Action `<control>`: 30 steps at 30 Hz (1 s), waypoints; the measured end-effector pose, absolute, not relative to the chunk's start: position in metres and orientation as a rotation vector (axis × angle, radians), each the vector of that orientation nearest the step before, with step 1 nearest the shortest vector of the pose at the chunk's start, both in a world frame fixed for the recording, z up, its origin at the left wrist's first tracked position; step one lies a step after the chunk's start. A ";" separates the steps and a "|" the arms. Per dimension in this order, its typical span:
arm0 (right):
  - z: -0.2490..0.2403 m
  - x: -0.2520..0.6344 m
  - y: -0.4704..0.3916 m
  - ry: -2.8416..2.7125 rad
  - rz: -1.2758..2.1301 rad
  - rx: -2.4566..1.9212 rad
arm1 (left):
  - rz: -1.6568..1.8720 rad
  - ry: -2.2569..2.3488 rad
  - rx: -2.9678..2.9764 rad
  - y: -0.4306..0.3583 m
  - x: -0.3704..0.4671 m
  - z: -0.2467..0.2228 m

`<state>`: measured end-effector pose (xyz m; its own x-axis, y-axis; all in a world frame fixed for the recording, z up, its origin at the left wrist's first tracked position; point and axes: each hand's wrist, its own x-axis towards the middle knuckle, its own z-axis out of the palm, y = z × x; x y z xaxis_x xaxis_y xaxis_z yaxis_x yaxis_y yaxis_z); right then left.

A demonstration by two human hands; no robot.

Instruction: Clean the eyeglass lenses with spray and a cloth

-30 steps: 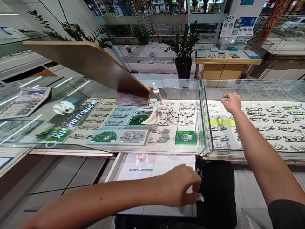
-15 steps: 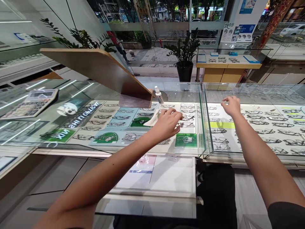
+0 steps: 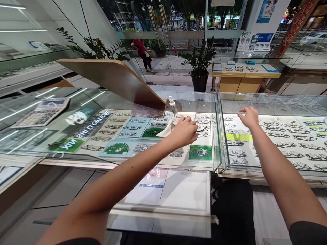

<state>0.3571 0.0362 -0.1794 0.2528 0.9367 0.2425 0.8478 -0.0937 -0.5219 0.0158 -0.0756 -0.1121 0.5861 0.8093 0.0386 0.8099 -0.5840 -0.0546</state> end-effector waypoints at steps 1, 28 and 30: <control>-0.180 0.357 0.036 -1.614 0.205 -1.963 | -0.011 -1.416 -2.748 -0.078 0.016 -0.110; -0.178 0.355 0.035 -1.597 0.225 -1.990 | -0.086 -1.503 -2.999 -0.173 -0.019 -0.242; -0.179 0.355 0.035 -1.597 0.214 -1.978 | -0.236 -1.481 -2.964 -0.157 -0.021 -0.249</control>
